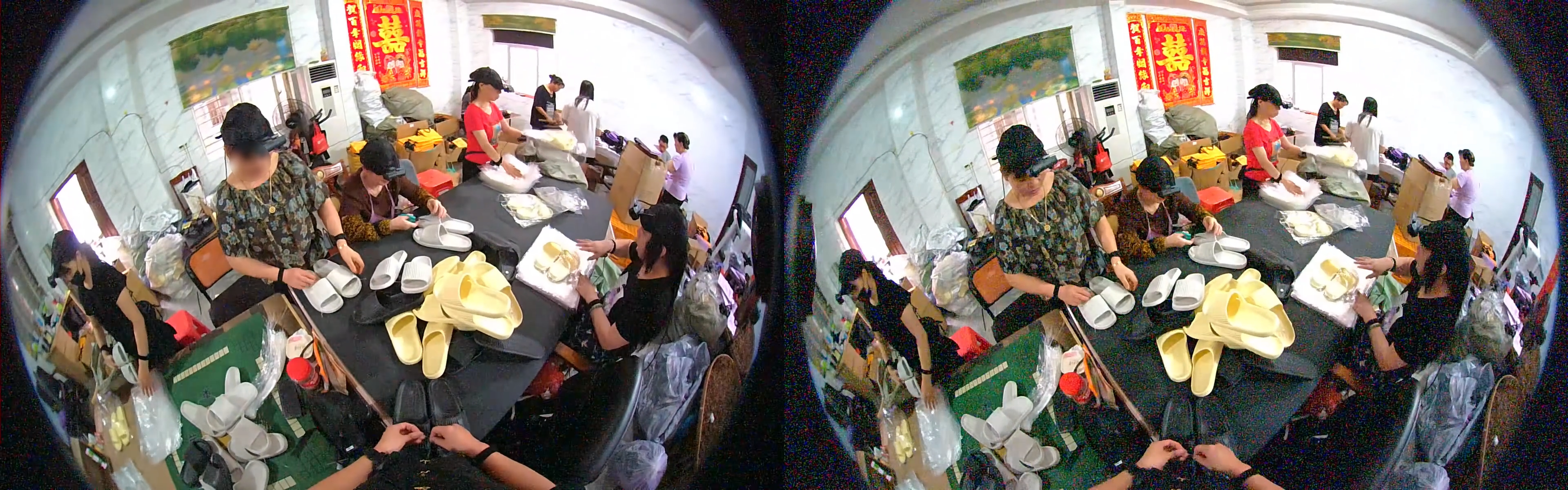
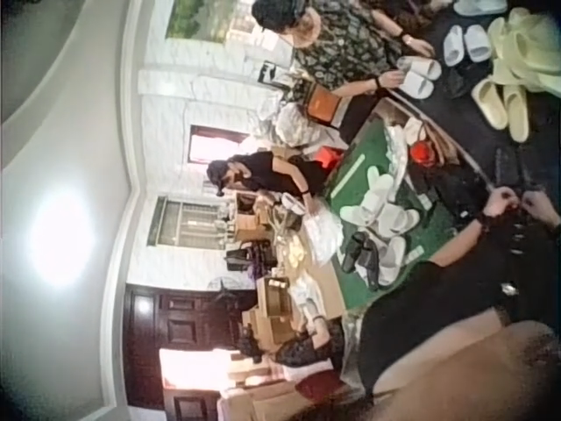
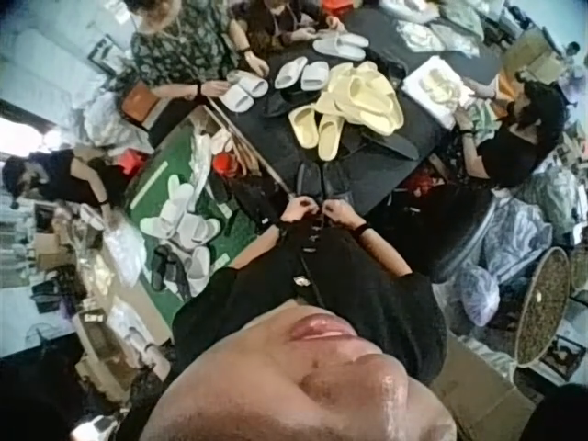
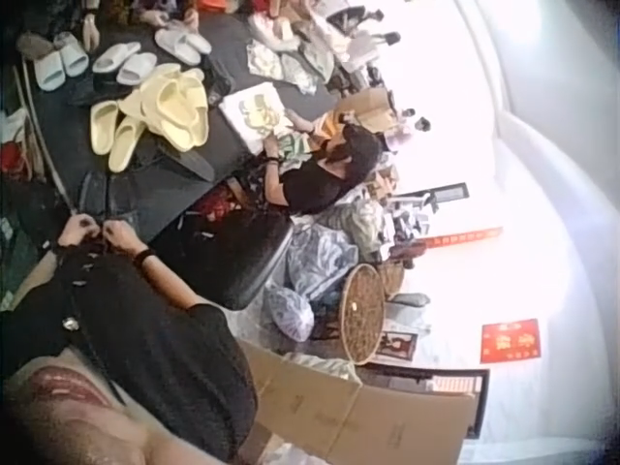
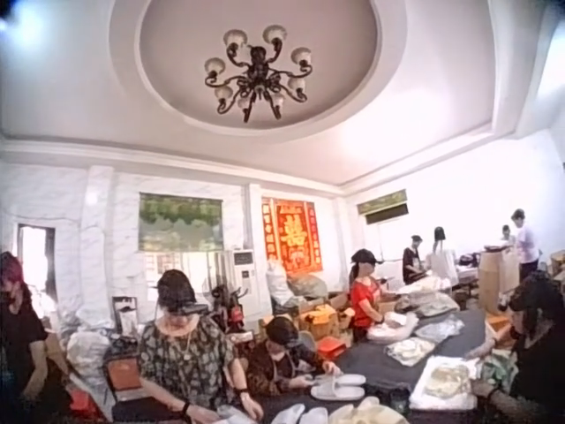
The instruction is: Inspecting, cleaning, and packing finished slippers into plastic bags.
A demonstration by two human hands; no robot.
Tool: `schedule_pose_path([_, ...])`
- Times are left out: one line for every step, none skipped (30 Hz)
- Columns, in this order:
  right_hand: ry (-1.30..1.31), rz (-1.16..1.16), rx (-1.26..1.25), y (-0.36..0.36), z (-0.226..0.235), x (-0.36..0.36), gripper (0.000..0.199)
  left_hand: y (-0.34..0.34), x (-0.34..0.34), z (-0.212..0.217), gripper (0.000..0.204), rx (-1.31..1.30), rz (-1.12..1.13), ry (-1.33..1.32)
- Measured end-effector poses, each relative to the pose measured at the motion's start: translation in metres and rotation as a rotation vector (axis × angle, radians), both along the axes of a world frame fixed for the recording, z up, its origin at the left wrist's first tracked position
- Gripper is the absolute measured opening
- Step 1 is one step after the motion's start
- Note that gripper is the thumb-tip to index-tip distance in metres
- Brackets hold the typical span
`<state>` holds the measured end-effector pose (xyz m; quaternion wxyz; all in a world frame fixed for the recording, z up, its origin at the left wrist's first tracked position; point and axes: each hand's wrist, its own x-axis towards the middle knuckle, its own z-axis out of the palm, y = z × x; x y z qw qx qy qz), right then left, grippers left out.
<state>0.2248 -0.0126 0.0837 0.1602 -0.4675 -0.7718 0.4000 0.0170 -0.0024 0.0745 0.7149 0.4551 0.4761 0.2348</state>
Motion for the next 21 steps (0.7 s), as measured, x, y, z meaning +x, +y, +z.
schedule_pose_path([-0.005,-0.001,-0.032,0.0,0.004,0.0,0.016,0.001,0.0,0.005,0.017,0.007,0.012,0.048])
schedule_pose_path([-0.011,-0.001,-0.065,-0.001,0.008,-0.001,0.016,0.0,-0.002,-0.005,0.017,0.009,0.019,0.046])
schedule_pose_path([-0.012,0.006,-0.061,-0.001,0.011,-0.003,0.016,0.0,-0.004,-0.018,0.017,0.011,-0.013,-0.015])
schedule_pose_path([-0.045,0.029,-0.087,-0.001,0.013,-0.005,0.017,0.001,-0.004,-0.021,0.018,0.014,-0.052,-0.076])
schedule_pose_path([-0.078,0.053,-0.113,0.0,0.015,-0.006,0.018,0.0,-0.004,-0.024,0.018,0.018,-0.052,-0.077])
schedule_pose_path([-0.08,0.052,-0.107,-0.001,0.014,-0.007,0.018,-0.002,-0.005,-0.027,0.018,0.009,-0.054,-0.033])
schedule_pose_path([-0.074,0.046,-0.07,-0.004,0.011,-0.009,0.019,-0.002,-0.005,-0.025,0.019,0.003,-0.059,0.012])
schedule_pose_path([-0.068,0.04,-0.033,-0.005,0.009,-0.009,0.019,-0.002,-0.005,-0.022,0.019,0.011,-0.062,0.012])
schedule_pose_path([-0.054,0.039,-0.077,-0.004,0.007,-0.007,0.021,-0.003,-0.005,-0.02,0.018,-0.005,-0.056,-0.004])
schedule_pose_path([-0.055,0.037,-0.071,-0.005,0.008,-0.007,0.021,-0.005,-0.006,-0.022,0.017,-0.024,-0.047,-0.021])
schedule_pose_path([-0.031,0.039,-0.068,-0.005,0.008,-0.007,0.021,-0.004,-0.008,-0.028,0.018,-0.034,-0.048,-0.092])
schedule_pose_path([-0.005,0.04,-0.066,-0.005,0.008,-0.007,0.022,-0.004,-0.008,-0.032,0.018,-0.028,-0.051,-0.091])
schedule_pose_path([-0.045,0.046,-0.105,-0.005,0.015,-0.009,0.022,-0.005,-0.008,-0.034,0.018,-0.079,-0.015,-0.105])
schedule_pose_path([-0.042,0.042,-0.101,-0.005,0.014,-0.009,0.022,-0.005,-0.009,-0.036,0.019,-0.13,0.02,-0.117])
schedule_pose_path([-0.051,0.042,-0.087,-0.005,0.013,-0.009,0.023,-0.006,-0.009,-0.038,0.019,-0.127,0.016,-0.112])
schedule_pose_path([-0.058,0.042,-0.07,-0.004,0.012,-0.009,0.023,-0.005,-0.008,-0.041,0.02,-0.163,0.028,-0.168])
schedule_pose_path([-0.052,0.037,-0.065,-0.004,0.011,-0.008,0.023,-0.003,-0.007,-0.044,0.021,-0.198,0.04,-0.224])
schedule_pose_path([-0.05,0.024,-0.046,-0.005,0.01,-0.008,0.023,-0.003,-0.007,-0.048,0.021,-0.193,0.034,-0.216])
schedule_pose_path([-0.047,0.01,-0.028,-0.005,0.009,-0.007,0.024,-0.003,-0.005,-0.047,0.022,-0.218,0.051,-0.234])
schedule_pose_path([-0.038,0.002,-0.023,-0.004,0.008,-0.006,0.024,-0.003,-0.005,-0.046,0.023,-0.242,0.068,-0.251])
schedule_pose_path([-0.027,0.019,-0.044,-0.003,0.007,-0.005,0.024,-0.001,-0.006,-0.045,0.02,-0.256,0.062,-0.223])
